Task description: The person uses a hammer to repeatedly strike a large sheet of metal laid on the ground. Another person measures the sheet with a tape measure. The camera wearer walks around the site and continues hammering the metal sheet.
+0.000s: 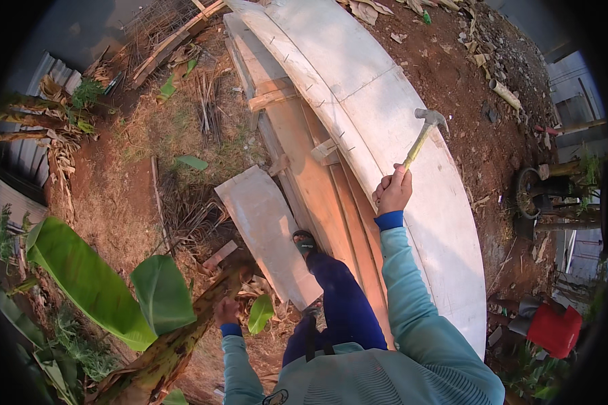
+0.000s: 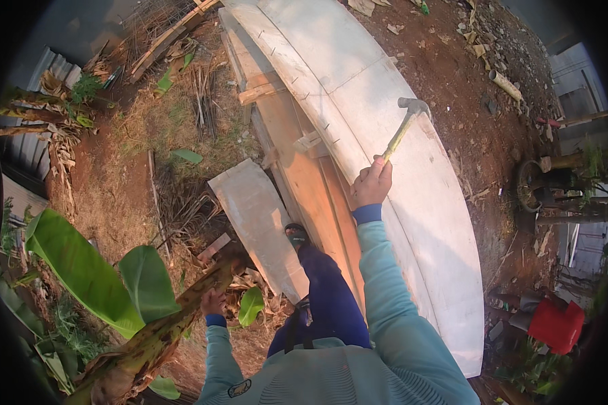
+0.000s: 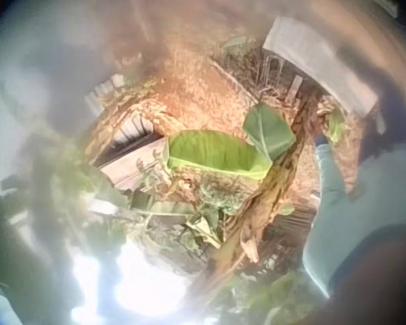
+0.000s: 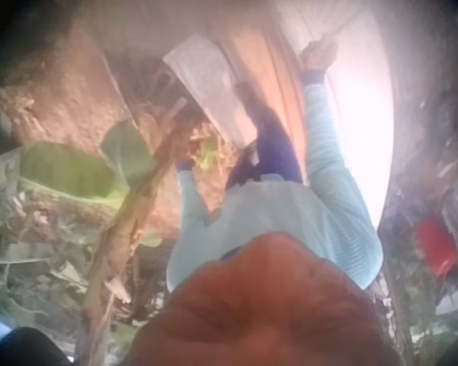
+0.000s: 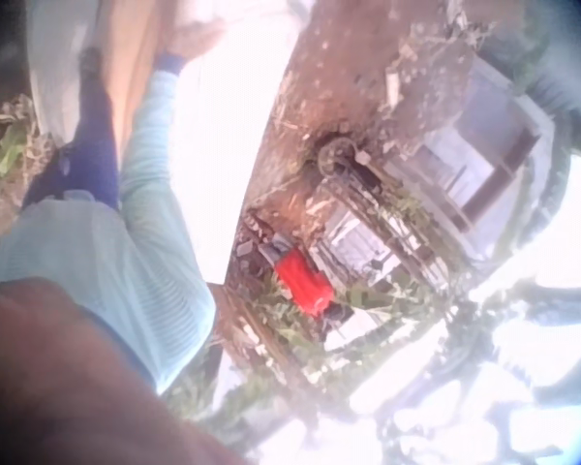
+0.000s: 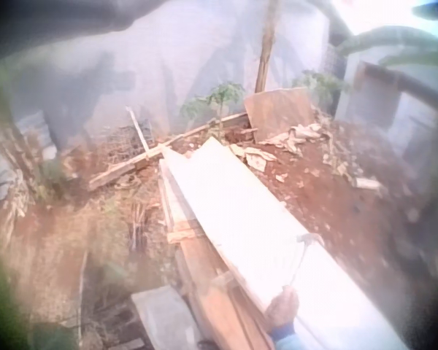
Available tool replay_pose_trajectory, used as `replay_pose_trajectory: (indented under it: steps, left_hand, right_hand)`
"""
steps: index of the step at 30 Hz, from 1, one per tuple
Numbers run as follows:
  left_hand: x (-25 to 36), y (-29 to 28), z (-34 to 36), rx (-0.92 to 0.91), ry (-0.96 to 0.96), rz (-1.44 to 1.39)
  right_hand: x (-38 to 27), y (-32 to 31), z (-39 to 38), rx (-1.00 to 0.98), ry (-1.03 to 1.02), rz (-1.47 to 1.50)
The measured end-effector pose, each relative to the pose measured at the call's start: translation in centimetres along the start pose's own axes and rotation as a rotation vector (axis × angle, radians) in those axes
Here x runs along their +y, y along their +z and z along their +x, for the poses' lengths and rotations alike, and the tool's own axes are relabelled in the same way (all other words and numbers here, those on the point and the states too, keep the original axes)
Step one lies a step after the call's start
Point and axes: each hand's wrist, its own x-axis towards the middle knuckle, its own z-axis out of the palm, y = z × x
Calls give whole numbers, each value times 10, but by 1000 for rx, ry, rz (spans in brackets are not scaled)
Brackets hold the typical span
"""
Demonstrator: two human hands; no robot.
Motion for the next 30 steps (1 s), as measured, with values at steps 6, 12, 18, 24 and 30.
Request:
replay_pose_trajectory:
  steps: [6,12,18,24,30]
  left_hand:
    - [-32,19,-7,48,42,305]
    - [-31,21,-13,13,-36,194]
    - [-27,30,-12,118,-118,218]
    - [-43,-3,-9,207,-176,113]
    - [-65,-8,-9,175,-58,381]
  right_hand:
    - [38,-27,13,-243,326,-436]
    - [-15,-2,10,-81,-81,-79]
    - [88,-53,23,-113,200,-408]
    - [13,-34,2,30,117,-105]
    - [104,-42,24,-12,-447,-603]
